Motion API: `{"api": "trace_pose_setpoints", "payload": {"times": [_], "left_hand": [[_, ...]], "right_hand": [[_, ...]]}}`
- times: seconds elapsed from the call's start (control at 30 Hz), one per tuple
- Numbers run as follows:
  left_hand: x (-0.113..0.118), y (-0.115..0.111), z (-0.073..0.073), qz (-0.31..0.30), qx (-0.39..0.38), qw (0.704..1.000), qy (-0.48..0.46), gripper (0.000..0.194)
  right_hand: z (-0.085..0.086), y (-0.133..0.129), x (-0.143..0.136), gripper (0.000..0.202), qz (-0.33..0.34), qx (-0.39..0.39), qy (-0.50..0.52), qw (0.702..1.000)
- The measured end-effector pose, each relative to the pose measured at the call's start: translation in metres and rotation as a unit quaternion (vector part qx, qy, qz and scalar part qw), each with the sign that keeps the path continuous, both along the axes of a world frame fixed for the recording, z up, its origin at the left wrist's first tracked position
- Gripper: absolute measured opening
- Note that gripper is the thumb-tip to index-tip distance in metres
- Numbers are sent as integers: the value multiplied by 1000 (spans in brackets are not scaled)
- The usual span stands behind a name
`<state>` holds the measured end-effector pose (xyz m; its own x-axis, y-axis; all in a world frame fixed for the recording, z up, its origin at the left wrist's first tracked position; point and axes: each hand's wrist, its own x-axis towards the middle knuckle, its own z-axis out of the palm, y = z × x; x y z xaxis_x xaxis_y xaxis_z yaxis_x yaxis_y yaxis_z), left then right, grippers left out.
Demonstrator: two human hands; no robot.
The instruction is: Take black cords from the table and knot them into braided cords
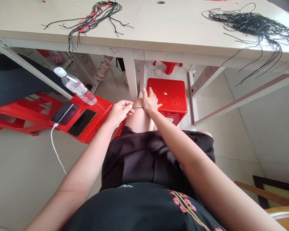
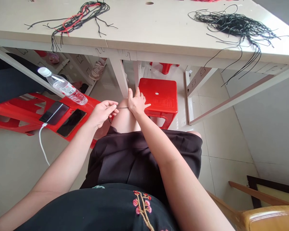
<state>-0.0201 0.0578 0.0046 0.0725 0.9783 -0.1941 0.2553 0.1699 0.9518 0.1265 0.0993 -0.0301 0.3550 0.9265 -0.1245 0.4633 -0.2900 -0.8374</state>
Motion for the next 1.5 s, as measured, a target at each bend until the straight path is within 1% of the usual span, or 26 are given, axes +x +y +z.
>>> {"api": "trace_pose_setpoints", "payload": {"times": [0.07,0.13,0.2,0.27,0.37,0.47,0.57,0.63,0.7,0.77,0.9,0.97,1.1,1.23,1.33,1.4,1.5], "left_hand": [[-4,-2,-3,-17,12,1000,16,18],[-7,-3,-5,-26,48,998,23,19],[-7,-4,-6,-23,80,997,6,21],[-6,-4,-4,-20,85,996,-14,23],[-2,-4,2,-20,62,998,-15,29],[0,-6,8,-17,35,999,-8,30],[-2,-10,12,-24,-14,1000,-13,23],[-6,-13,13,-24,-54,998,-32,17],[-10,-17,13,-17,-78,995,-59,16],[-14,-19,13,-19,-75,994,-72,17],[-16,-21,13,-19,-25,998,-48,27],[-15,-20,13,-11,-23,999,-38,27],[-13,-18,12,-3,-46,998,-31,22],[-14,-19,9,10,-85,994,-75,17],[-16,-21,10,12,-103,990,-92,14],[-18,-22,11,15,-117,987,-105,15],[-24,-26,12,18,-136,982,-133,22]], "right_hand": [[-1,0,0,77,0,8,0,1000],[-2,0,-1,76,1,13,2,1000],[-3,-1,-1,76,0,13,4,1000],[-3,-1,-1,76,-1,13,5,1000],[-3,-1,-2,76,-1,17,5,1000],[-3,-1,-2,77,0,15,6,1000],[-3,-1,-2,75,0,14,6,1000],[-4,-1,-2,74,-1,16,5,1000],[-4,-1,-1,74,-1,16,5,1000],[-4,-1,-1,74,1,16,7,1000],[-5,-2,-2,73,2,17,8,1000],[-5,-2,-2,73,2,17,8,1000],[-5,-1,-2,72,-1,12,8,1000],[-6,-1,-3,72,-4,14,8,1000],[-6,-1,-3,72,-3,15,10,1000],[-6,-1,-3,71,-4,14,11,1000],[-6,-1,-3,70,-4,11,12,1000]]}}
